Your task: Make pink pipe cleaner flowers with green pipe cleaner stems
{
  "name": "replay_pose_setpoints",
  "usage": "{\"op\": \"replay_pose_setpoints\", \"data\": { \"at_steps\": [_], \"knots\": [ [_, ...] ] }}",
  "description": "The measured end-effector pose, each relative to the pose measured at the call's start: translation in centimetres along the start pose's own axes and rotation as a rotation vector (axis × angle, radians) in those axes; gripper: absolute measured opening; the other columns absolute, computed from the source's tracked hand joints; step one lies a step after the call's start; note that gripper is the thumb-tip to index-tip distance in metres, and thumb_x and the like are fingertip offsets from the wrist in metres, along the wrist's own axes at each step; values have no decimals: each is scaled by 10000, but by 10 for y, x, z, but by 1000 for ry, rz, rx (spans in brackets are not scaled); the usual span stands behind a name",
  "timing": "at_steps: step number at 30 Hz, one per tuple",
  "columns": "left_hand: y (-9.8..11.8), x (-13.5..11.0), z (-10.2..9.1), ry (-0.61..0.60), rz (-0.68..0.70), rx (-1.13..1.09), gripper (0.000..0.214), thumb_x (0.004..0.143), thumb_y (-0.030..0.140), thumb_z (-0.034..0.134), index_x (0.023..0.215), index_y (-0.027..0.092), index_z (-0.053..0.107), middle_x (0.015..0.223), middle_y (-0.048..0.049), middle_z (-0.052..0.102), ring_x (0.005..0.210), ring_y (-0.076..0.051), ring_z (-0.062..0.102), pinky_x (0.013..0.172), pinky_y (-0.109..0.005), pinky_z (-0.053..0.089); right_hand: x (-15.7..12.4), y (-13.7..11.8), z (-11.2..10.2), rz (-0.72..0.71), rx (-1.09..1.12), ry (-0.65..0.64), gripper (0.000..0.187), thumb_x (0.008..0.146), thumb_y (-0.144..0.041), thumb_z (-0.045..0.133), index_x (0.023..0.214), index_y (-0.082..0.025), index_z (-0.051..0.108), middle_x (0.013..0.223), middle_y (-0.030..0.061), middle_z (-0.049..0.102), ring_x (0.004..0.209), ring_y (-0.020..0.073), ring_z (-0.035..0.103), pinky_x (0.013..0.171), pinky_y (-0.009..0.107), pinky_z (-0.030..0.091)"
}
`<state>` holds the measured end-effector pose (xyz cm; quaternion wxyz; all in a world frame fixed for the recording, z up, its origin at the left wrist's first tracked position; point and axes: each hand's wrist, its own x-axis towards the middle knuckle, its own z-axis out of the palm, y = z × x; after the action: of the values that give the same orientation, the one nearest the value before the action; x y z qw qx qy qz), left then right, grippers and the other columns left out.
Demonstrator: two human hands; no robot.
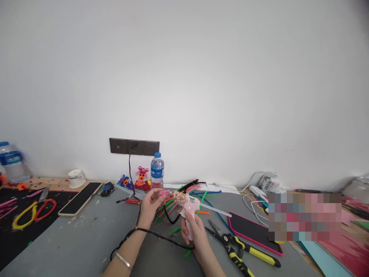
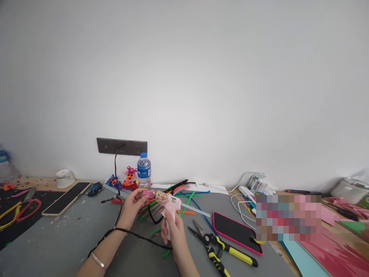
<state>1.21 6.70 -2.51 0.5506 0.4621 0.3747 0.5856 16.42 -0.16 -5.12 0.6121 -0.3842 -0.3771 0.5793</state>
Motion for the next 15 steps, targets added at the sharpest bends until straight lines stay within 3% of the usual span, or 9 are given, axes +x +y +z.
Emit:
{"op": "replay_pose_setpoints", "data": {
  "at_steps": [15],
  "knots": [
    [-1, 2, -1, 8, 18, 30, 433, 555, 427, 839, 860, 169, 672, 824, -45, 731, 778, -224, 695, 688, -321, 577, -1, 1, 0, 6, -31, 8, 578, 663, -713, 663, 759, -156, 541, 378, -116, 405, 228, 25, 302, 265, 144, 195]
  ]
}}
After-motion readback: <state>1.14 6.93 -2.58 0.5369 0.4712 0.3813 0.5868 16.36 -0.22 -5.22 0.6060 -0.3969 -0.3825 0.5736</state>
